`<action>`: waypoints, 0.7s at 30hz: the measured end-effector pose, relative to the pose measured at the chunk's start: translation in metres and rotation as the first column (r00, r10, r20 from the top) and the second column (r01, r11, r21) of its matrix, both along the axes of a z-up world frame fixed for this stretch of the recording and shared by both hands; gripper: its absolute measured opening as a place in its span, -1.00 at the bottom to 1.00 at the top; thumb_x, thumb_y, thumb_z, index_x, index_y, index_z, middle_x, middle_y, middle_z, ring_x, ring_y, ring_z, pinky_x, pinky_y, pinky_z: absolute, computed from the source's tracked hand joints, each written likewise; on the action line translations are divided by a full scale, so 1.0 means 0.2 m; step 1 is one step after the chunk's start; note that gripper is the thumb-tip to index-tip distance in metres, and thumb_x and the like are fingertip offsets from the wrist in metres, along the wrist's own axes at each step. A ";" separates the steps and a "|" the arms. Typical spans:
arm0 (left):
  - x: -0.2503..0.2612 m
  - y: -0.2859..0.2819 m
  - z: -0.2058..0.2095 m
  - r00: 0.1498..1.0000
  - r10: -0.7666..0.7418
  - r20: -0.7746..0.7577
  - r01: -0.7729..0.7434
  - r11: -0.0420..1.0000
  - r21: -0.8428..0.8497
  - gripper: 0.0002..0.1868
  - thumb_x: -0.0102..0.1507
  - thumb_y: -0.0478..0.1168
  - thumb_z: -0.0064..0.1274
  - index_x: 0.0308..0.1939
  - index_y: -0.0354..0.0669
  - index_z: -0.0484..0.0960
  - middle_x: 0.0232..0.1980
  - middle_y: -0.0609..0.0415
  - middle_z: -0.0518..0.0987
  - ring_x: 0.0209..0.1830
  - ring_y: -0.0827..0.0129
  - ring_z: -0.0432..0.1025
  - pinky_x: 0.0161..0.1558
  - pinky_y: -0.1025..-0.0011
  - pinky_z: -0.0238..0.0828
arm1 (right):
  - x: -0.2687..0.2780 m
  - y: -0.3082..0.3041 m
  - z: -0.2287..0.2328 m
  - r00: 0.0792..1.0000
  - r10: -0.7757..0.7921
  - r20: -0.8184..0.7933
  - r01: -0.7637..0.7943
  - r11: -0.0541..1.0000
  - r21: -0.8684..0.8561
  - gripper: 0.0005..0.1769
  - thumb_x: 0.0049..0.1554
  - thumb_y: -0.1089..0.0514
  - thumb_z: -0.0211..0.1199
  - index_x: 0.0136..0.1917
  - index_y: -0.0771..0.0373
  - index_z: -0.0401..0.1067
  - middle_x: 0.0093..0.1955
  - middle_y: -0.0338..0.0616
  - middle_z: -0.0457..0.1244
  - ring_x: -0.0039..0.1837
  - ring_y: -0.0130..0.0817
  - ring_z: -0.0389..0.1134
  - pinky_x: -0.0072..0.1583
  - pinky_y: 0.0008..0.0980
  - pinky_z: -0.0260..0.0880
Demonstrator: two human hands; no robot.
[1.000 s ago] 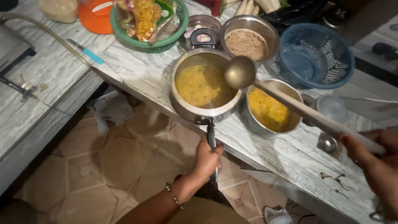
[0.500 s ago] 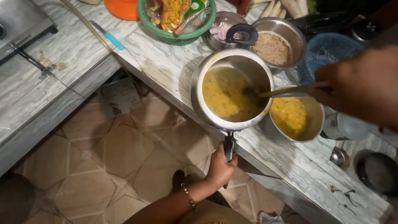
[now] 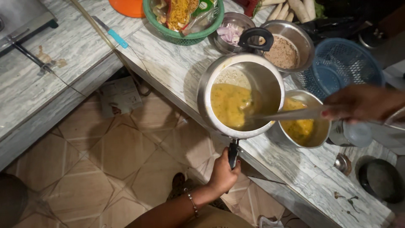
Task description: The person holds a pressure cooker of cooked dal on the counter and uses a long ladle to scoop the dal into a steel bowl, repeating the scooping until the bowl is filled. They then carry the bowl to another counter, take a steel lid from a dish rack, and place the lid on the filled bowl.
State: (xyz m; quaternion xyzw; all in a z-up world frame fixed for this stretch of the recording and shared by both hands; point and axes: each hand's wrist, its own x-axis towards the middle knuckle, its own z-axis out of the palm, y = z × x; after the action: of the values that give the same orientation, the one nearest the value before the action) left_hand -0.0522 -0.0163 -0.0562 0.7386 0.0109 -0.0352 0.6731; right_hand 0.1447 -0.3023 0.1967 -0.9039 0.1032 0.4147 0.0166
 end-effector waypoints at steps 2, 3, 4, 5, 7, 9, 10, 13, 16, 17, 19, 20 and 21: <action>0.00 0.01 0.00 1.000 0.014 0.003 -0.014 1.000 -0.011 -0.73 0.21 -0.31 0.11 -0.08 -0.27 0.40 -0.37 -0.21 0.55 -0.34 -0.13 0.51 -0.30 0.14 0.41 | -0.10 -0.01 -0.11 0.999 0.040 0.015 -0.041 0.998 0.057 -0.57 0.18 -0.19 0.23 0.14 0.12 0.58 -0.32 -0.10 0.37 -0.34 -0.30 0.32 -0.20 -0.24 0.47; 0.00 0.01 0.00 1.000 0.021 0.002 -0.021 1.000 -0.014 -0.74 0.22 -0.31 0.12 -0.08 -0.27 0.41 -0.37 -0.21 0.55 -0.34 -0.12 0.51 -0.30 0.14 0.41 | -0.15 0.00 -0.18 0.998 0.063 0.022 -0.064 0.994 0.087 -0.56 0.15 -0.22 0.24 0.10 0.12 0.55 -0.37 -0.10 0.39 -0.36 -0.31 0.34 -0.21 -0.27 0.48; 0.01 0.01 0.00 1.000 0.027 0.002 -0.027 0.999 -0.018 -0.74 0.22 -0.31 0.12 -0.08 -0.26 0.41 -0.37 -0.20 0.55 -0.35 -0.11 0.51 -0.30 0.15 0.41 | -0.21 0.01 -0.24 0.999 0.003 0.053 -0.011 0.989 0.150 -0.55 0.15 -0.20 0.27 0.11 0.14 0.58 -0.38 -0.12 0.39 -0.37 -0.32 0.32 -0.23 -0.31 0.43; 0.01 0.01 0.00 0.999 0.033 0.001 -0.033 0.999 -0.020 -0.74 0.22 -0.31 0.12 -0.08 -0.26 0.41 -0.37 -0.19 0.56 -0.35 -0.10 0.51 -0.30 0.15 0.42 | -0.27 0.03 -0.32 0.995 -0.060 0.079 0.041 0.976 0.216 -0.55 0.14 -0.19 0.31 0.12 0.16 0.60 -0.39 -0.13 0.39 -0.38 -0.34 0.30 -0.25 -0.36 0.38; 0.01 0.01 0.01 0.999 0.021 -0.034 -0.022 0.999 -0.025 -0.75 0.23 -0.31 0.12 -0.08 -0.26 0.42 -0.36 -0.18 0.56 -0.35 -0.05 0.52 -0.28 0.17 0.42 | -0.37 0.07 -0.46 0.966 -0.245 0.086 0.197 0.907 0.373 -0.56 0.11 -0.14 0.35 0.13 0.16 0.55 -0.42 -0.11 0.30 -0.42 -0.34 0.21 -0.34 -0.37 0.30; 0.01 0.00 0.02 0.999 0.020 -0.043 -0.022 0.999 -0.036 -0.75 0.23 -0.32 0.11 -0.05 -0.25 0.43 -0.35 -0.17 0.56 -0.34 -0.01 0.51 -0.26 0.20 0.42 | -0.47 0.13 -0.60 0.904 -0.421 0.071 0.290 0.728 0.621 -0.61 0.09 -0.06 0.34 0.04 0.26 0.56 -0.44 -0.20 0.23 -0.44 -0.44 0.12 -0.37 -0.44 0.13; 0.01 -0.01 0.03 0.999 0.026 -0.036 -0.028 0.999 -0.045 -0.73 0.22 -0.33 0.11 -0.03 -0.24 0.44 -0.33 -0.16 0.55 -0.34 0.00 0.51 -0.25 0.21 0.42 | -0.52 0.14 -0.64 0.863 -0.504 0.045 0.318 0.609 0.727 -0.63 0.08 -0.02 0.35 0.00 0.32 0.57 -0.45 -0.23 0.20 -0.44 -0.48 0.07 -0.39 -0.46 0.04; 0.02 -0.02 0.06 0.999 0.036 -0.019 -0.038 0.995 -0.090 -0.66 0.21 -0.35 0.11 0.06 -0.23 0.46 -0.29 -0.15 0.56 -0.30 0.03 0.51 -0.20 0.24 0.44 | -0.61 0.22 -0.77 0.759 -0.649 0.047 0.314 0.428 0.847 -0.73 0.09 0.05 0.39 -0.07 0.30 0.55 -0.44 -0.29 0.19 -0.43 -0.57 0.06 -0.38 -0.52 -0.02; 0.04 -0.03 0.08 0.996 0.057 0.066 -0.049 0.991 -0.128 -0.64 0.20 -0.36 0.12 0.07 -0.24 0.46 -0.23 -0.12 0.59 -0.23 0.05 0.53 -0.13 0.24 0.45 | -0.66 0.27 -0.81 0.729 -0.683 0.045 0.280 0.358 0.891 -0.75 0.12 0.07 0.37 -0.11 0.32 0.53 -0.43 -0.30 0.23 -0.41 -0.60 0.11 -0.37 -0.54 0.02; 0.04 -0.03 0.08 0.992 0.069 0.104 -0.054 0.989 -0.138 -0.65 0.20 -0.37 0.12 0.06 -0.25 0.45 -0.20 -0.11 0.61 -0.20 0.05 0.54 -0.11 0.24 0.46 | -0.67 0.28 -0.82 0.719 -0.694 0.038 0.276 0.335 0.901 -0.76 0.11 0.07 0.37 -0.11 0.32 0.53 -0.44 -0.29 0.23 -0.42 -0.59 0.10 -0.37 -0.54 0.01; 0.05 -0.03 0.10 0.998 0.062 0.032 -0.058 0.993 -0.099 -0.65 0.19 -0.35 0.14 0.04 -0.23 0.46 -0.24 -0.10 0.60 -0.24 0.05 0.54 -0.13 0.23 0.46 | -0.69 0.29 -0.83 0.699 -0.714 0.024 0.265 0.290 0.919 -0.76 0.10 0.08 0.38 -0.11 0.32 0.52 -0.45 -0.26 0.22 -0.43 -0.58 0.07 -0.37 -0.54 -0.01; 0.06 -0.03 0.11 0.998 0.059 -0.004 -0.059 0.995 -0.079 -0.65 0.19 -0.34 0.15 0.03 -0.23 0.46 -0.25 -0.09 0.60 -0.26 0.06 0.53 -0.14 0.23 0.46 | -0.70 0.29 -0.83 0.674 -0.739 0.020 0.288 0.288 0.913 -0.77 0.08 0.09 0.38 -0.08 0.29 0.51 -0.46 -0.27 0.22 -0.44 -0.57 0.07 -0.37 -0.54 -0.01; 0.06 -0.03 0.12 0.997 0.045 -0.068 -0.049 0.997 -0.062 -0.68 0.19 -0.32 0.15 0.01 -0.22 0.46 -0.28 -0.08 0.59 -0.28 0.05 0.53 -0.16 0.22 0.46 | -0.71 0.29 -0.82 0.648 -0.761 0.016 0.312 0.285 0.907 -0.77 0.06 0.10 0.38 -0.06 0.26 0.51 -0.46 -0.27 0.22 -0.44 -0.57 0.08 -0.38 -0.54 -0.01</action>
State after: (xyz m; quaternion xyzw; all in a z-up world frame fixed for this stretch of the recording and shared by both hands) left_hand -0.0394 -0.0218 -0.0322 0.7149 0.0497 -0.0445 0.6960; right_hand 0.0026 -0.2444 0.0318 -0.7454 0.1901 0.1530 0.6203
